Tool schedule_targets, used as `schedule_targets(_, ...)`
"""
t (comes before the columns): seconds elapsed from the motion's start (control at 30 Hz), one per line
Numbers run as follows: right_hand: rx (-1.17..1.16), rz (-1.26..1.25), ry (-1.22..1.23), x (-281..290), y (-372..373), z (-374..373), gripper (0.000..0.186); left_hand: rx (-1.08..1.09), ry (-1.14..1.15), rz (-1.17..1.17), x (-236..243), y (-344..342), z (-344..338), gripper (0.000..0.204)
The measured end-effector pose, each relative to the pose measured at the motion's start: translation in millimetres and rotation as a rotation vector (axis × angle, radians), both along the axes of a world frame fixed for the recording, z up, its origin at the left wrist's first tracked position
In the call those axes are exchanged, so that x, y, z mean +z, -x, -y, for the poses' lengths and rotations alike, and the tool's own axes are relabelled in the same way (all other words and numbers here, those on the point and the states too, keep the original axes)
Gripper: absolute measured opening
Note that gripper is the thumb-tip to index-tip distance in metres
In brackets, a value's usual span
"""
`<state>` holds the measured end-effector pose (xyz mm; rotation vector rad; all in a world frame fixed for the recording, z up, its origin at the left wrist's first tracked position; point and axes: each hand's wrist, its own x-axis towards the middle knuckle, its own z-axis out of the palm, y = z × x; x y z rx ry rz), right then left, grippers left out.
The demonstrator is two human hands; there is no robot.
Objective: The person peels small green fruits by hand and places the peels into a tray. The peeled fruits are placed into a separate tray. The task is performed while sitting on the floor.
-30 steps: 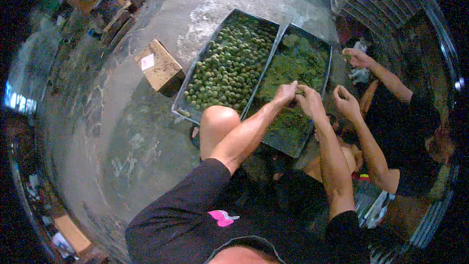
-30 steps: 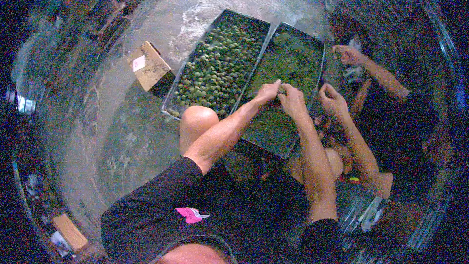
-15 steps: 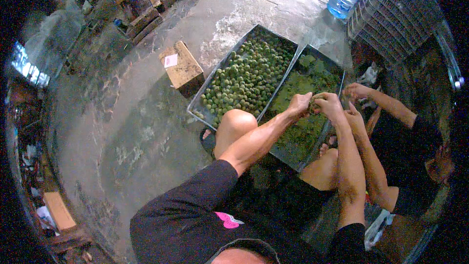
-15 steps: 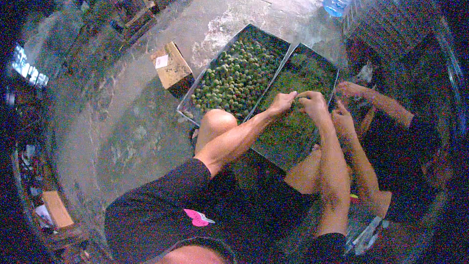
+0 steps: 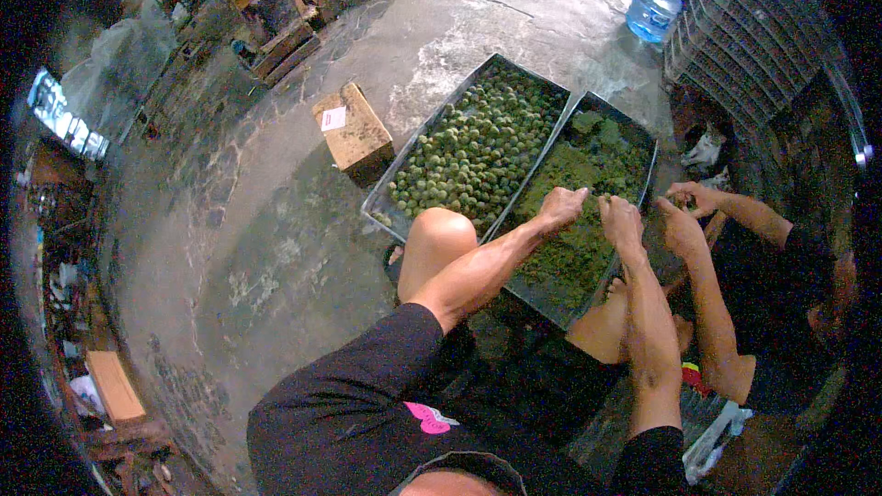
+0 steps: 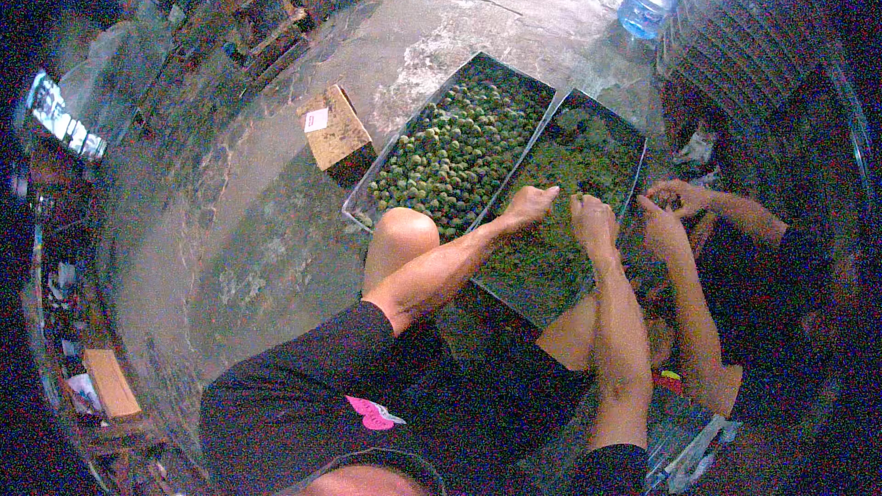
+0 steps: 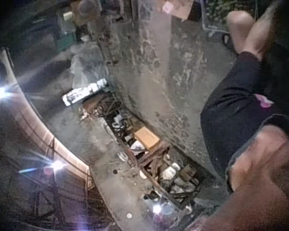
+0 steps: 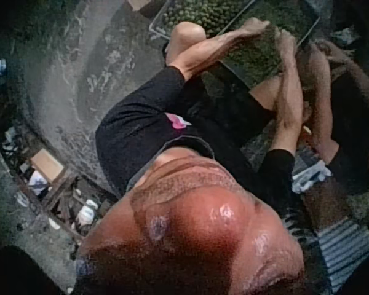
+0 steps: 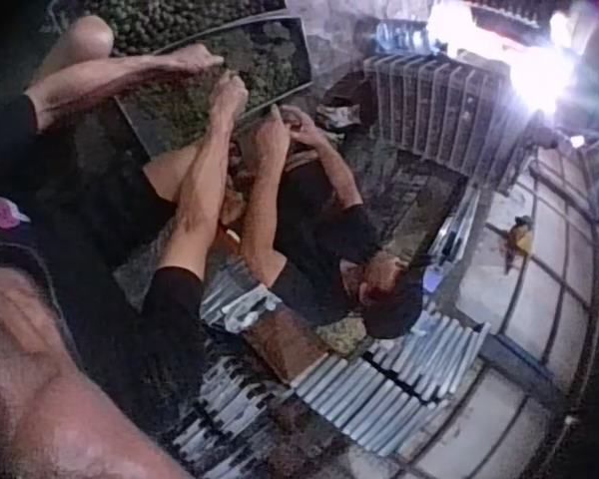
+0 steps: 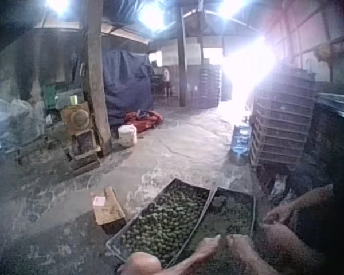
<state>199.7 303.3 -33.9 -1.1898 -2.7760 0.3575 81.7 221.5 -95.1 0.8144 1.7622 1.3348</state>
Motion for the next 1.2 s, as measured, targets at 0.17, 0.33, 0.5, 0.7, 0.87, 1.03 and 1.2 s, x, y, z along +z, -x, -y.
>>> schedule_targets(0.17,0.102,-0.047,0.071,-2,-5,6,0.039,-0.143,-0.140,0.289,2,-3,8,0.036)
schedule_targets(0.33,0.060,-0.076,0.040,-5,-6,7,0.030,-0.041,-0.114,-0.038,2,5,7,0.046)
schedule_targets(0.5,0.149,0.086,-0.106,-6,-5,-3,0.027,-0.088,-0.054,-0.280,3,4,8,0.040)
schedule_targets(0.7,0.000,-0.296,0.462,3,-6,1,0.025,-0.128,-0.150,0.544,-3,-4,9,0.031)
schedule_targets(0.87,-0.090,-0.390,0.670,9,-7,-5,0.025,-0.102,-0.094,0.154,8,1,-3,0.030)
schedule_targets(1.03,0.257,-0.384,0.283,6,8,19,0.025,0.108,-0.197,-0.188,-50,4,-23,0.036)
schedule_targets(1.2,0.231,-0.209,0.057,11,17,31,0.020,0.328,-0.055,-0.001,-19,-2,-12,0.042)
